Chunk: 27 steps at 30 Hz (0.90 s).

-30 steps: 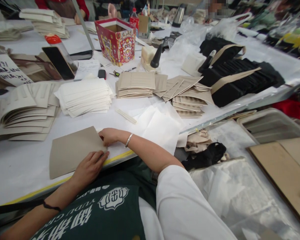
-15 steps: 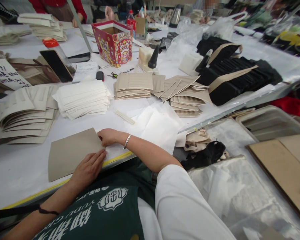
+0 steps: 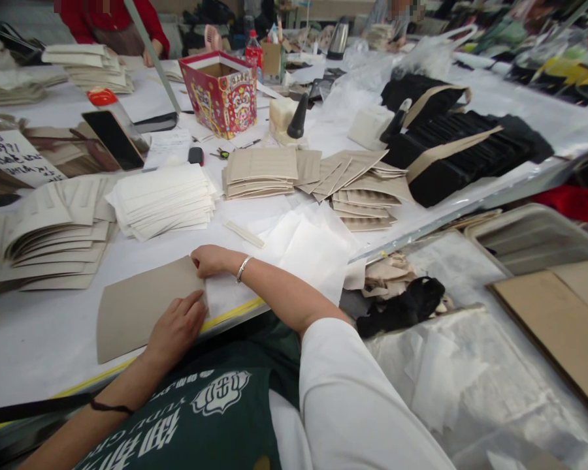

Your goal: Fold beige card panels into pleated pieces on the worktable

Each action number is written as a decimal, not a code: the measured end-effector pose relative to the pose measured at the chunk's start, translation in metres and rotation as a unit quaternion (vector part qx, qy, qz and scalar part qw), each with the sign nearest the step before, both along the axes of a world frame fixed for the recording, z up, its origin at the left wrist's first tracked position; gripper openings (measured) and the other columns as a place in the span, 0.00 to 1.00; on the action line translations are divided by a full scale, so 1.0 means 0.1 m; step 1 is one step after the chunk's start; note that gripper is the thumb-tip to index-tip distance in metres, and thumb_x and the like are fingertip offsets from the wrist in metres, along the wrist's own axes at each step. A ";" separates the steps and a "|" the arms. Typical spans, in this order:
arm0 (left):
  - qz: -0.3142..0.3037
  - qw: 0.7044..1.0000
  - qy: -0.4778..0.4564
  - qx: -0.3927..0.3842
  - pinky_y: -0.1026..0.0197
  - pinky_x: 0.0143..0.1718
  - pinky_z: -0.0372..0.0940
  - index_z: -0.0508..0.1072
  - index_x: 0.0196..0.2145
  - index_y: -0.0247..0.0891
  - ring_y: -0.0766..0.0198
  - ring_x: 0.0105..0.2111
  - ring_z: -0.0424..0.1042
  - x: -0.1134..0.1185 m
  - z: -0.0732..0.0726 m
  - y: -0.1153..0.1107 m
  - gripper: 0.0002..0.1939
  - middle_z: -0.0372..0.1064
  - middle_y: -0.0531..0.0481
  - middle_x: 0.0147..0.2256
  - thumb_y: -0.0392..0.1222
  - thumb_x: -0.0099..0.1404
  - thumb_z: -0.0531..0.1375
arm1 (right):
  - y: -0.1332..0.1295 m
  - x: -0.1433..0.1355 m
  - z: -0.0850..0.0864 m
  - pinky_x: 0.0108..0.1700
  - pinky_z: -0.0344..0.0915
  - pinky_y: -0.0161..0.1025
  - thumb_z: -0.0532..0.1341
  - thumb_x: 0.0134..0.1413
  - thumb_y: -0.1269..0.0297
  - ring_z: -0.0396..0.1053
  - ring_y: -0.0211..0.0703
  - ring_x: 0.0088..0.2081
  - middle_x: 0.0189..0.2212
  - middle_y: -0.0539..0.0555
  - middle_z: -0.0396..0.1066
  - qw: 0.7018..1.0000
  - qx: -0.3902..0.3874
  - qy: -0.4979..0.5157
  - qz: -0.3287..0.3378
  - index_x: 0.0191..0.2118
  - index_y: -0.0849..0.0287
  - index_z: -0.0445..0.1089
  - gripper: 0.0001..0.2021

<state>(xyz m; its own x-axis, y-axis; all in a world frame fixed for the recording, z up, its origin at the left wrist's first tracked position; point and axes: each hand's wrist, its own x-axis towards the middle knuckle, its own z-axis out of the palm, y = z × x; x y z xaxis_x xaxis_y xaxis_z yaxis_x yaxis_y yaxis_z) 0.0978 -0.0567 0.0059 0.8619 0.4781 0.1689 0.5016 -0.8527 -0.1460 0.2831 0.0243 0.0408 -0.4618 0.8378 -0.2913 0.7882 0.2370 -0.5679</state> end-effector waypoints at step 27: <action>0.069 0.984 0.068 -0.149 0.50 0.45 0.66 0.70 0.36 0.28 0.49 0.44 0.71 0.22 0.15 0.18 0.10 0.60 0.24 0.54 0.37 0.63 0.52 | 0.22 -0.07 -0.03 0.31 0.58 0.34 0.61 0.43 0.72 0.68 0.44 0.36 0.38 0.59 0.74 0.998 0.034 -0.052 0.018 0.40 0.66 0.71 0.14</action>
<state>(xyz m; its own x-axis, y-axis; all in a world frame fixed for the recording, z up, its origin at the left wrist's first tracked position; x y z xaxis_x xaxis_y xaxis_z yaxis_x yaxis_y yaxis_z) 0.1194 -0.0385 0.0207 0.7903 0.6030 -0.1086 0.6086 -0.7931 0.0259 0.2765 0.0459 0.0377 -0.4614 0.8412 -0.2820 0.8329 0.3012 -0.4642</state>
